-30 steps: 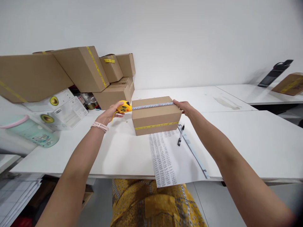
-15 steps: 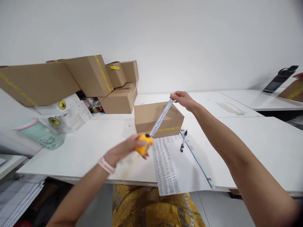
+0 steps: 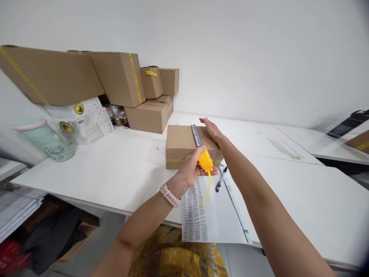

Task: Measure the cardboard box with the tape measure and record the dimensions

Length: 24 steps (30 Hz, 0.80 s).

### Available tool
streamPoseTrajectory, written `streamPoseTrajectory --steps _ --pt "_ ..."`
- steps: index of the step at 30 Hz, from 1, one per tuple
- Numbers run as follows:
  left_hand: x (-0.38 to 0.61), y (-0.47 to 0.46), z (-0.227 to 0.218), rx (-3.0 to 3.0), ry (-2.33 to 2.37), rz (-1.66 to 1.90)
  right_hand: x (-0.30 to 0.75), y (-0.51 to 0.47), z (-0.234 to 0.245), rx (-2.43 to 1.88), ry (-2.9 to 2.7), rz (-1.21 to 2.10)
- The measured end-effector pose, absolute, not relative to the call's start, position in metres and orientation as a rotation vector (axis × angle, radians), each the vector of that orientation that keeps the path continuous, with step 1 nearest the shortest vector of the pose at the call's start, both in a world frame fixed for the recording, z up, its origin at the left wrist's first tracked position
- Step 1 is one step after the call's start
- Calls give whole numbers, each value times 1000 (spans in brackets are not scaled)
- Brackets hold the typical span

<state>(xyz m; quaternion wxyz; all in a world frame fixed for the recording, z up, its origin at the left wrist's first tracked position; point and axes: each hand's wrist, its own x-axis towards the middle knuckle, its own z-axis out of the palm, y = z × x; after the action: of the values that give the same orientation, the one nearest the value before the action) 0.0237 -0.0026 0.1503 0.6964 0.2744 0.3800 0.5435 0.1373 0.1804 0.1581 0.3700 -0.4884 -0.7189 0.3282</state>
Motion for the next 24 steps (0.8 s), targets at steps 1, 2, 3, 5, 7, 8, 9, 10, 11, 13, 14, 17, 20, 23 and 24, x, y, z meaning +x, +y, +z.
streamPoseTrajectory --steps 1,2,3,5,7,8,9,10,11,13,14,17,20,23,24 --pt "26 -1 150 604 858 1209 138 179 160 -1292 -1878 848" --pt "28 -1 150 600 866 1203 137 177 161 -1338 -1909 844" --pt "31 -1 149 601 871 1196 137 176 163 -1383 -1942 830" --pt "34 -3 147 619 867 1183 135 173 167 -1435 -2020 780" --pt "36 -7 146 650 849 1183 132 172 169 -1448 -2110 718" --pt "37 -8 145 664 840 1187 131 172 170 -1454 -2154 687" --pt "37 -10 145 672 837 1191 129 172 170 -1464 -2196 654" --pt "37 -11 145 674 842 1195 128 174 169 -1477 -2234 621" --pt "37 -12 144 675 849 1198 127 175 169 -1488 -2269 586" --pt "38 -11 143 678 864 1205 125 179 166 -1485 -2341 504" --pt "38 -11 142 683 867 1207 124 181 164 -1465 -2376 463" --pt "40 -9 140 714 851 1203 123 185 159 -1370 -2405 427" --pt "33 -15 136 776 851 1211 131 189 157 -1282 -2168 584" --pt "8 -33 126 934 927 1322 156 193 151 -1175 -1729 649" --pt "-4 -40 121 996 981 1389 169 192 146 -1161 -1588 631"
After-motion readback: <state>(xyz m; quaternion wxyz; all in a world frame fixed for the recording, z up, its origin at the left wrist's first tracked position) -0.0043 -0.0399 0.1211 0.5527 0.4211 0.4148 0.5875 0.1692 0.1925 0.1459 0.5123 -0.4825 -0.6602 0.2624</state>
